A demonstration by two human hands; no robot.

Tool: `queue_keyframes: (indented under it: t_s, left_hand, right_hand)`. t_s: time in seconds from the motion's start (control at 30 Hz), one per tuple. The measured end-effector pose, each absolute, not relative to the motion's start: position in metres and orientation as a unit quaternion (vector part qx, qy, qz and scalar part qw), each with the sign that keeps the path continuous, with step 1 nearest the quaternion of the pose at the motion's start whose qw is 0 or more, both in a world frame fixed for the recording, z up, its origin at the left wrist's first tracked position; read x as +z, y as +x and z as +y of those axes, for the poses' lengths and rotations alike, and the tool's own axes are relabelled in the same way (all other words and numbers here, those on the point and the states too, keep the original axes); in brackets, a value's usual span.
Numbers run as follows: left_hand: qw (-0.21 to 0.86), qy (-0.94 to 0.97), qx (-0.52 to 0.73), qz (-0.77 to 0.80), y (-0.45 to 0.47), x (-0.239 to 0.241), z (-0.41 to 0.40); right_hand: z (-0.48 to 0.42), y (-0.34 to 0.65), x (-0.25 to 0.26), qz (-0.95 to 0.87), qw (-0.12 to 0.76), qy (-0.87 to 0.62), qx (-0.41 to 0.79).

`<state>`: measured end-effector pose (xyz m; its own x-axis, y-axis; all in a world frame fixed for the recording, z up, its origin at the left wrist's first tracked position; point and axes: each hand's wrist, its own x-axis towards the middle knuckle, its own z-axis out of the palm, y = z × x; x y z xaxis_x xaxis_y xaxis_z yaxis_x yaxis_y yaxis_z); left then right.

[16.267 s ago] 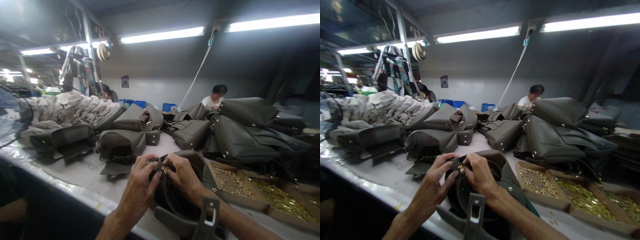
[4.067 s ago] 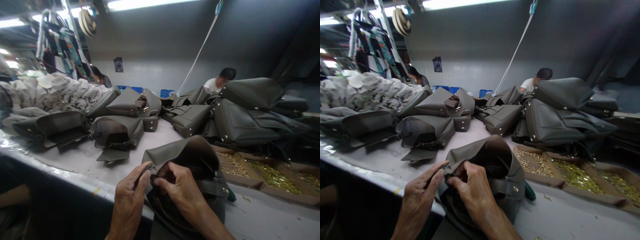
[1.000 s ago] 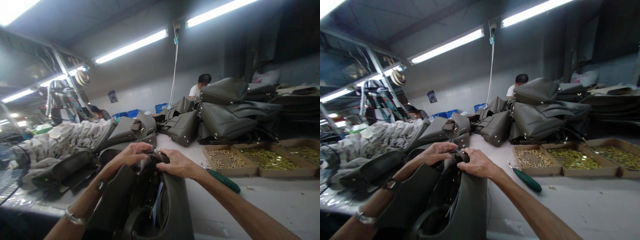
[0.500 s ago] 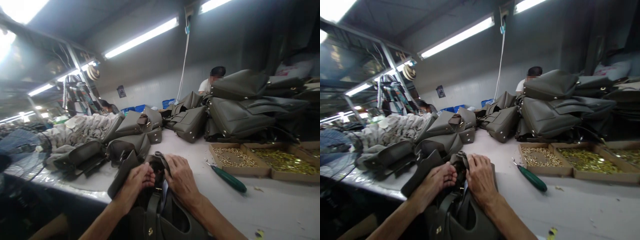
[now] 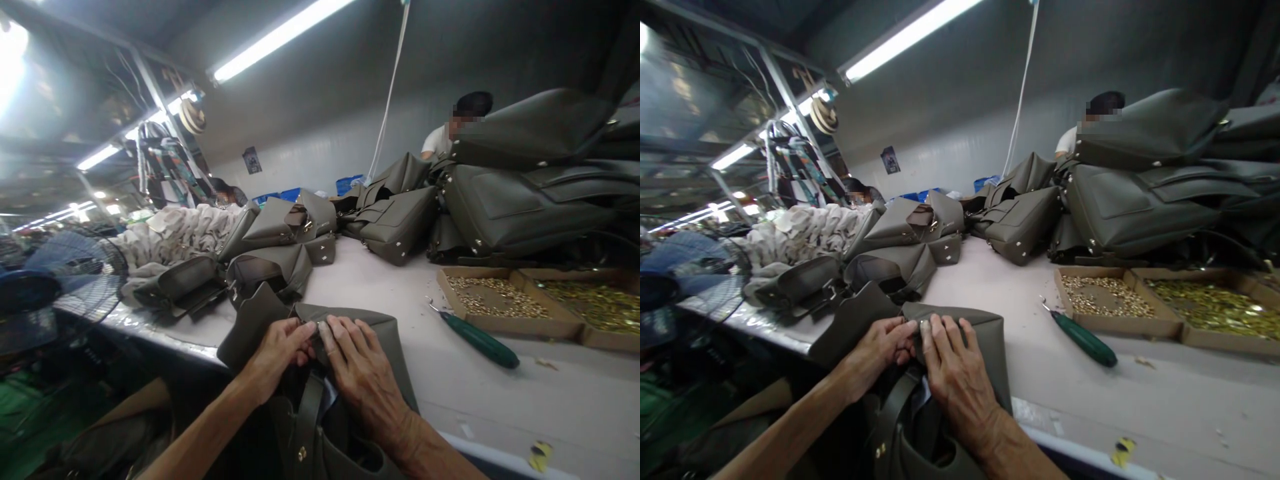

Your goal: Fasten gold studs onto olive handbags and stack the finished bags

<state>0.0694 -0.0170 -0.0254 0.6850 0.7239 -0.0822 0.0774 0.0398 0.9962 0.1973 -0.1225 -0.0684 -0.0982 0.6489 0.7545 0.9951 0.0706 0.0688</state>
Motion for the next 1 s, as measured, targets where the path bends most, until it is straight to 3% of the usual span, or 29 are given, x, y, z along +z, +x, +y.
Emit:
queue_keyframes:
  t_s: [0.33, 1.0]
  left_hand:
    - [0.683, 0.625, 0.223, 0.306, 0.0648, -0.0241, -0.0219]
    - [0.758, 0.513, 0.223, 0.335, 0.0624, -0.0254, -0.0240]
  right_hand:
    - [-0.1220, 0.2001, -0.0699, -0.694, 0.360, -0.582, -0.223]
    - [-0.1216, 0.2047, -0.0717, -0.719, 0.372, -0.554, -0.193]
